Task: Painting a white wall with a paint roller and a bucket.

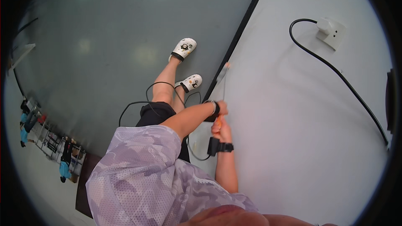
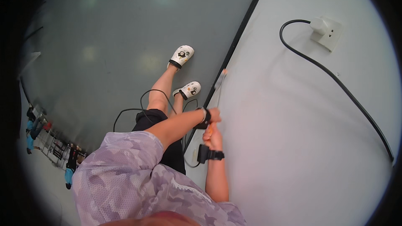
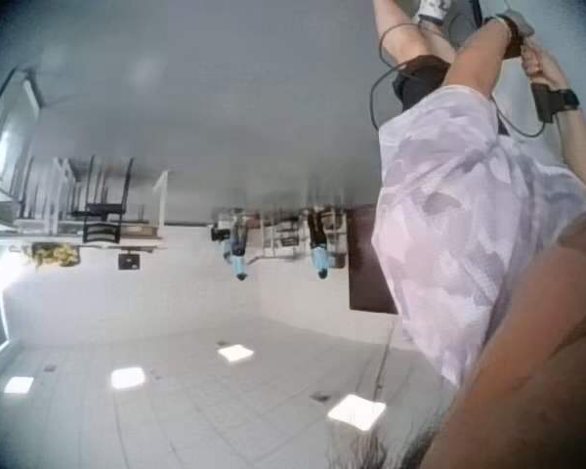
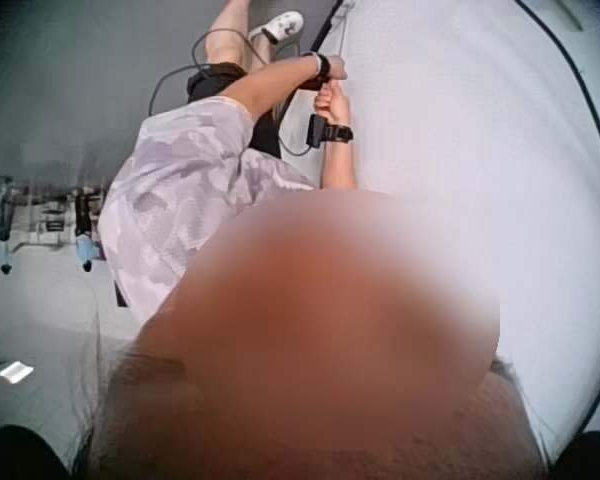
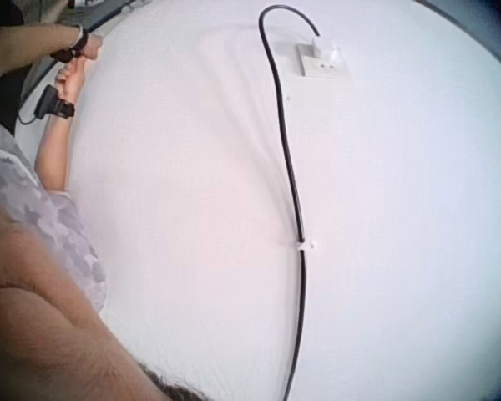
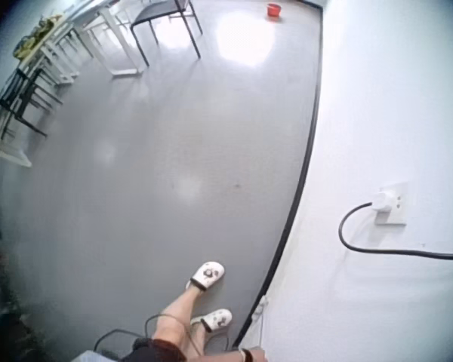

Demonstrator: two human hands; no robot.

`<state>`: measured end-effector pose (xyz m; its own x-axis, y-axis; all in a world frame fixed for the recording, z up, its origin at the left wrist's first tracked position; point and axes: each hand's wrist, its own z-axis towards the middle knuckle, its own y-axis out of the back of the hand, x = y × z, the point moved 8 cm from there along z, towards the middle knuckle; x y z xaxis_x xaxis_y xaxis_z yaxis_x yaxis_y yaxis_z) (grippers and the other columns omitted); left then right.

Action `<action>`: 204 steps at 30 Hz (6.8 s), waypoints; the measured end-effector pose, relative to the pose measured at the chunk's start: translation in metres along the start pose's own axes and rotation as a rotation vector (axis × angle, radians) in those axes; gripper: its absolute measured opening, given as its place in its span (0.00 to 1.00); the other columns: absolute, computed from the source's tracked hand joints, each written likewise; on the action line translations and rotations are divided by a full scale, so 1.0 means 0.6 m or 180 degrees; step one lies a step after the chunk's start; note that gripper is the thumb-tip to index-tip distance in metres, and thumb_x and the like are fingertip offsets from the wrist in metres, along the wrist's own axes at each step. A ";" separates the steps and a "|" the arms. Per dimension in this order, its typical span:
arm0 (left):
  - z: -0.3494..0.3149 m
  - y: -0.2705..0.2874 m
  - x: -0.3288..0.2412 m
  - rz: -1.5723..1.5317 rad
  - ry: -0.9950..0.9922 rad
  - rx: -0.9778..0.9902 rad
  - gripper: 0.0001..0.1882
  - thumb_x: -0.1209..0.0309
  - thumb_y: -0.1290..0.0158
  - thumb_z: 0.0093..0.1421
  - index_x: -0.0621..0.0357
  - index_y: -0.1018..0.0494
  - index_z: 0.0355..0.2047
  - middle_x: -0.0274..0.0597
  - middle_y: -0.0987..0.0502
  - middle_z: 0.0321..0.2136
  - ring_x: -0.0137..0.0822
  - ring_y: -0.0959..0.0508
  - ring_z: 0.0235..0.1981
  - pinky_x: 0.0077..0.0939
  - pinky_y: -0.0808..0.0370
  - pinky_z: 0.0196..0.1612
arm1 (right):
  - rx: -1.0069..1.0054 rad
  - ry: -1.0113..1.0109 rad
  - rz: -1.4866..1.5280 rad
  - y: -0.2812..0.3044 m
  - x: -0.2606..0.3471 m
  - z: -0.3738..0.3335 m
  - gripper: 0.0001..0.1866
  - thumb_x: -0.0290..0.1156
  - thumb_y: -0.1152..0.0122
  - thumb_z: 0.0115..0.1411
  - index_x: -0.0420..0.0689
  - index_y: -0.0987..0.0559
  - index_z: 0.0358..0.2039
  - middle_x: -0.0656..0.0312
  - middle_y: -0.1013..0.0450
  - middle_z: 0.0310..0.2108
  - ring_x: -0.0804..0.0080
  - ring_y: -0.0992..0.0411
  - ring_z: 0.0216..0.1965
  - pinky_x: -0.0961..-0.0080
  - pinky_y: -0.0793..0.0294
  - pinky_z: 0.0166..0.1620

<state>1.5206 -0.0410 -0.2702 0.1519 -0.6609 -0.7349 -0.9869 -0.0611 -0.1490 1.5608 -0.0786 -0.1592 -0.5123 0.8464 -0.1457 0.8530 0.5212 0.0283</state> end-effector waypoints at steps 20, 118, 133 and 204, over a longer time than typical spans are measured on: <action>-0.093 -0.031 -0.070 -0.0895 -0.0037 -0.0204 0.21 0.60 0.54 0.40 0.72 0.30 0.20 0.64 0.30 0.22 0.50 0.27 0.26 0.34 0.31 0.32 | -0.0225 -0.0033 -0.0205 0.025 -0.027 -0.120 0.16 0.45 0.56 0.54 0.46 0.37 0.22 0.71 0.45 0.11 0.87 0.49 0.09 0.94 0.51 0.11; -0.042 0.168 -0.119 -0.1053 -0.0179 -0.0910 0.14 0.66 0.50 0.41 0.70 0.32 0.13 0.57 0.29 0.16 0.40 0.27 0.16 0.24 0.28 0.22 | 0.0887 0.1708 -0.0806 -0.060 0.123 -0.062 0.13 0.42 0.60 0.57 0.46 0.38 0.24 0.70 0.44 0.13 0.88 0.50 0.10 0.92 0.52 0.11; -0.040 0.061 -0.026 -0.0373 -0.0275 -0.0737 0.17 0.59 0.56 0.42 0.64 0.31 0.18 0.59 0.30 0.20 0.49 0.27 0.25 0.33 0.30 0.31 | 0.0228 0.1275 -0.0725 -0.020 0.016 -0.041 0.13 0.43 0.59 0.56 0.48 0.37 0.23 0.73 0.47 0.11 0.87 0.52 0.09 0.91 0.54 0.11; -0.216 -0.303 0.033 -0.0711 0.0072 -0.0025 0.27 0.59 0.51 0.41 0.80 0.37 0.26 0.61 0.30 0.23 0.46 0.27 0.24 0.31 0.29 0.28 | -0.0174 0.0863 -0.0519 0.236 -0.309 -0.084 0.11 0.42 0.61 0.57 0.48 0.38 0.26 0.71 0.44 0.13 0.86 0.50 0.10 0.90 0.52 0.12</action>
<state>1.6958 -0.1397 -0.1719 0.3657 -0.6468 -0.6692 -0.9293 -0.2137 -0.3013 1.7716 -0.1563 -0.0782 -0.6561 0.7457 0.1161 0.7545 0.6513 0.0805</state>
